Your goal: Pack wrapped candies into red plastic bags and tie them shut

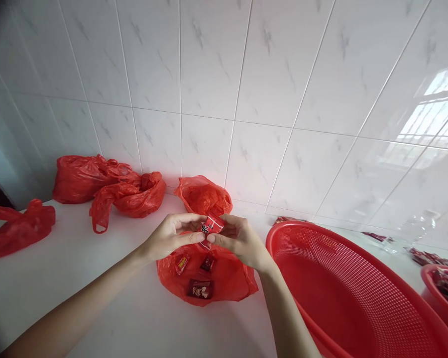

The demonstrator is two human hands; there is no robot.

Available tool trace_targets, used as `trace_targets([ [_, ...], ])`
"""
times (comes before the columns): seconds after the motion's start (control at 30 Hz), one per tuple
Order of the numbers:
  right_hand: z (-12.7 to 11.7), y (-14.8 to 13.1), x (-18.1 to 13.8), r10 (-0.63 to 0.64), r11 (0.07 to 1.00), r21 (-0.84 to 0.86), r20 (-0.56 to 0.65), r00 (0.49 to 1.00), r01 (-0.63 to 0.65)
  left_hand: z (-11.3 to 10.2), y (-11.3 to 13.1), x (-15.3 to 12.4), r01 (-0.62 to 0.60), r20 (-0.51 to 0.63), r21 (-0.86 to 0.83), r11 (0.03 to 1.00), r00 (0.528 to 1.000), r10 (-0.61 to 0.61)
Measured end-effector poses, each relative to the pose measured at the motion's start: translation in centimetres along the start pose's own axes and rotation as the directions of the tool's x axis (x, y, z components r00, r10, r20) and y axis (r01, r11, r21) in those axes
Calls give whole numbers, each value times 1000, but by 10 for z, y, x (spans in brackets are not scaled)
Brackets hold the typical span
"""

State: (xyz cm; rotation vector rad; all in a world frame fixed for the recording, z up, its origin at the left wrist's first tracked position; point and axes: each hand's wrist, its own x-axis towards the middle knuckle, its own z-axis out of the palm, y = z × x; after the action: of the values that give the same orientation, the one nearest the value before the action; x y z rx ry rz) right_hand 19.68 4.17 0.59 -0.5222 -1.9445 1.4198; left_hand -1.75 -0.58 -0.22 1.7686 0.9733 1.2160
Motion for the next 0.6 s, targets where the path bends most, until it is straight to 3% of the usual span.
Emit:
trace_targets([
  [0.23, 2, -1, -3, -55, 995, 87, 10, 998, 54, 4, 4, -3, -20, 5, -52, 998, 1000, 21],
  [0.6, 17, -8, -5, -121, 983, -148, -60, 991, 111, 8, 9, -7, -84, -71, -97, 992, 994, 77],
])
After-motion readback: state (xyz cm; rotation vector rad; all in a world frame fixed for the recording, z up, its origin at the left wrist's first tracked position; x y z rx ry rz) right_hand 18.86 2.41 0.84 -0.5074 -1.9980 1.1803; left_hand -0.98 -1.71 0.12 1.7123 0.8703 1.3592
